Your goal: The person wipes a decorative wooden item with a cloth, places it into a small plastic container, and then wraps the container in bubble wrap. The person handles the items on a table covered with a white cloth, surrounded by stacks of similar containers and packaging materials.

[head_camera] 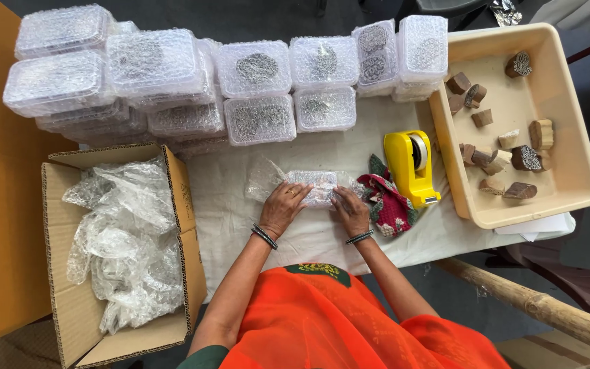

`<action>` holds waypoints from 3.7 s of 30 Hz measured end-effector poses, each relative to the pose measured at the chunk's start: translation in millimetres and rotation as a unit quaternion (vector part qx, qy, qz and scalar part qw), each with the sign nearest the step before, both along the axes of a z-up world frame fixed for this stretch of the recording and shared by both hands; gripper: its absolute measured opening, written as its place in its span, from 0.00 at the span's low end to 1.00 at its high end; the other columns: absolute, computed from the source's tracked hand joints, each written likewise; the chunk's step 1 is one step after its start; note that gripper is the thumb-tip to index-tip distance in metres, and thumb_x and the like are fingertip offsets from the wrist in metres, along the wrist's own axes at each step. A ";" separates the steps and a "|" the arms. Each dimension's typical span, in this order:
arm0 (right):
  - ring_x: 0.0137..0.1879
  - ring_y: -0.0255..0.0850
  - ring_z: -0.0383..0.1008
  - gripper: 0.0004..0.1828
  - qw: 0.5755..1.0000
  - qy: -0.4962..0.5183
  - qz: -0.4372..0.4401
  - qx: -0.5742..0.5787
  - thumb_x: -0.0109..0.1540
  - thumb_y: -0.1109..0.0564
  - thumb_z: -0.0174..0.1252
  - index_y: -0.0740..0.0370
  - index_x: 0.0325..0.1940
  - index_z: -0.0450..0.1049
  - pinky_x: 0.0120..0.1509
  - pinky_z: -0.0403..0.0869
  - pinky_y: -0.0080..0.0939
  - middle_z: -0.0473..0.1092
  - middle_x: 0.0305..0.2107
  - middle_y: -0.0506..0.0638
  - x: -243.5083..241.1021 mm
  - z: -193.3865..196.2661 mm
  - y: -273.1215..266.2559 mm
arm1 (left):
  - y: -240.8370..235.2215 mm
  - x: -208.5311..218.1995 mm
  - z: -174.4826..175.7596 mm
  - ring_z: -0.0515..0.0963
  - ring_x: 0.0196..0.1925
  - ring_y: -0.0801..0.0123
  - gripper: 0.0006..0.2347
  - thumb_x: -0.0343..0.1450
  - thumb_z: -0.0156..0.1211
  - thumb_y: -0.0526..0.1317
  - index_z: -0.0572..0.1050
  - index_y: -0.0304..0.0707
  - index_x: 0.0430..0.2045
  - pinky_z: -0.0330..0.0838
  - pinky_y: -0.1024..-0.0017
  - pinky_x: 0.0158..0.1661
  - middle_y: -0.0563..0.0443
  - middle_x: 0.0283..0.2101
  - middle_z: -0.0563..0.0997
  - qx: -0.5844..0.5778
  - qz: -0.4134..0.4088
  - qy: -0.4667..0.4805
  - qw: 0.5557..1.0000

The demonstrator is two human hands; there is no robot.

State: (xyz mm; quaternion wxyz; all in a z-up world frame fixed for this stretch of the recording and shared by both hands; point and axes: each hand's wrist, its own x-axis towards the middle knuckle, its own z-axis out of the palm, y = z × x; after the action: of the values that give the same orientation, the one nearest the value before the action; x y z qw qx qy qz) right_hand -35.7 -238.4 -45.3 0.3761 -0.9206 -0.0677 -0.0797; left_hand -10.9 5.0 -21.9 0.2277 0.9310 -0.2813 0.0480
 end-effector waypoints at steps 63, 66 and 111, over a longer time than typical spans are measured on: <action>0.52 0.48 0.72 0.07 0.978 -0.115 0.099 -0.143 0.60 0.56 0.64 0.59 0.41 0.78 0.53 0.71 0.50 0.74 0.43 0.48 29.5 26.0 24.4 | 13.9 15.1 -11.2 0.79 0.54 0.63 0.05 0.68 0.60 0.32 0.81 0.37 0.33 0.72 0.65 0.58 0.54 0.50 0.82 -0.071 0.005 -0.025 0.997; 0.55 0.47 0.74 0.11 0.965 -0.164 0.126 -0.162 0.60 0.58 0.63 0.59 0.47 0.80 0.56 0.73 0.48 0.74 0.46 0.50 20.6 34.8 18.6 | 12.8 15.4 -10.9 0.79 0.55 0.63 0.06 0.69 0.60 0.33 0.81 0.36 0.36 0.72 0.65 0.60 0.53 0.50 0.81 -0.095 -0.003 -0.056 0.994; 0.37 0.30 0.74 0.14 0.926 0.214 -0.180 0.253 0.64 0.48 0.65 0.62 0.38 0.79 0.46 0.70 0.32 0.78 0.29 0.45 25.3 -8.7 -261.5 | -13.9 7.7 5.3 0.78 0.46 0.59 0.02 0.68 0.63 0.34 0.79 0.37 0.29 0.74 0.64 0.50 0.55 0.42 0.80 -0.054 0.108 -0.022 0.992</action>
State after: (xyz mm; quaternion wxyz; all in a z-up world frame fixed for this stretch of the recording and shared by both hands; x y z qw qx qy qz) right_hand -10.4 -499.8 -54.0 0.5816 -0.7866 0.2039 0.0377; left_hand -3.2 -8.8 -16.6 0.2648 0.9410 -0.1811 0.1078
